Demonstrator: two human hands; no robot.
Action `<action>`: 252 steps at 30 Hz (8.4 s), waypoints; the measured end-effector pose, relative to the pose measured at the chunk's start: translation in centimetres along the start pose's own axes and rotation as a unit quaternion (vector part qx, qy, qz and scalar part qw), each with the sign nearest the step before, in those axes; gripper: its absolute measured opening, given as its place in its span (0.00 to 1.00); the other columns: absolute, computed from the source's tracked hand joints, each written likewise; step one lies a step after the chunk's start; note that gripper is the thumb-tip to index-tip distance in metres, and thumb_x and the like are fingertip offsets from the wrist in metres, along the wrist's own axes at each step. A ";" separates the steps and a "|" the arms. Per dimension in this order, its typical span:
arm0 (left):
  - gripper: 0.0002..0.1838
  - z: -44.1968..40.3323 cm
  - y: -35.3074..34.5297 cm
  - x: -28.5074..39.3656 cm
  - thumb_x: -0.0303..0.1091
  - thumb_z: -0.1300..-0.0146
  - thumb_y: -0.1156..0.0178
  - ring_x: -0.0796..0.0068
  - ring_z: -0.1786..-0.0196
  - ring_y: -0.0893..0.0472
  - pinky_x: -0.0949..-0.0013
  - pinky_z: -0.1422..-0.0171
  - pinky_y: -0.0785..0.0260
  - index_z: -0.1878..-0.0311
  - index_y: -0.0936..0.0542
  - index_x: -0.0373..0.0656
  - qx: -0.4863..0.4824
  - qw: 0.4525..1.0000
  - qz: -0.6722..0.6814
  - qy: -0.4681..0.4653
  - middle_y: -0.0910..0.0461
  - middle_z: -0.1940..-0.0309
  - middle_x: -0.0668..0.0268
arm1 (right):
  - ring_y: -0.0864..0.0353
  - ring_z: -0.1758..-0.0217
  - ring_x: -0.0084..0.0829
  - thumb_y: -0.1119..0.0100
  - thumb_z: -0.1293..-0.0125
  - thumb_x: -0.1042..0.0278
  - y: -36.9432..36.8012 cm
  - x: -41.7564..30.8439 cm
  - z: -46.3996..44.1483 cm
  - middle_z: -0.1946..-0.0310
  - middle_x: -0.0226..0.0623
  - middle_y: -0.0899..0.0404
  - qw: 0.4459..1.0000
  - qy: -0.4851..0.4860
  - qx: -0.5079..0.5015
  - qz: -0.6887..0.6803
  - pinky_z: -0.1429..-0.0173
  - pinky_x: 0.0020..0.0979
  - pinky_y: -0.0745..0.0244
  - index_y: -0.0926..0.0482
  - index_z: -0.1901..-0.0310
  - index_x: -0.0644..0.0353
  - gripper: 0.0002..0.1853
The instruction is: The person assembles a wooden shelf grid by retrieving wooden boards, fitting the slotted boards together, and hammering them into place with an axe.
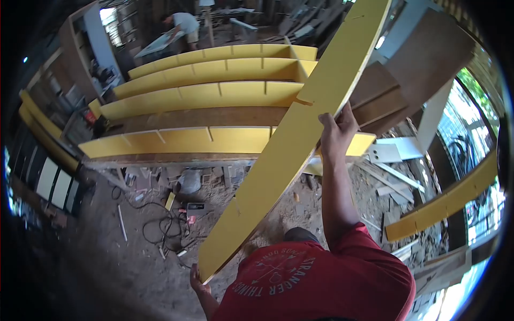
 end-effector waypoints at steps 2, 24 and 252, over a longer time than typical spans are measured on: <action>0.25 2.4 0.4 1.5 0.47 0.24 0.39 0.68 0.31 0.21 0.58 0.28 0.31 0.32 0.20 0.43 0.020 0.997 -0.031 -0.069 0.17 0.36 0.64 | 0.20 0.67 0.17 0.43 0.38 0.81 -3.2 2.3 -1.3 0.68 0.31 0.15 0.998 -0.006 -0.017 0.052 0.62 0.25 0.26 0.20 0.39 0.69 0.23; 0.35 25.4 -39.3 14.3 0.55 0.22 0.41 0.54 0.34 0.18 0.56 0.27 0.28 0.24 0.25 0.36 0.055 0.869 -0.270 -0.411 0.18 0.35 0.45 | 0.10 0.48 0.59 0.33 0.39 0.59 -26.3 38.5 -24.4 0.54 0.61 0.11 0.883 -0.141 -0.275 0.354 0.40 0.51 0.15 0.19 0.49 0.69 0.23; 0.20 3.7 -76.6 -4.0 0.47 0.34 0.28 0.48 0.43 0.12 0.45 0.40 0.21 0.47 0.15 0.42 0.126 0.564 -0.795 -0.185 0.11 0.51 0.51 | 0.14 0.70 0.42 0.35 0.23 0.59 -3.4 29.8 -24.8 0.71 0.42 0.17 0.800 0.000 -0.599 0.036 0.62 0.43 0.21 0.27 0.43 0.60 0.17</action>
Point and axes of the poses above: each hand's wrist, its own z-axis away from the middle knuckle, its own y-axis out of the back of the hand, x = y × z, the point moved 8 cm from there along -z, towards the middle knuckle
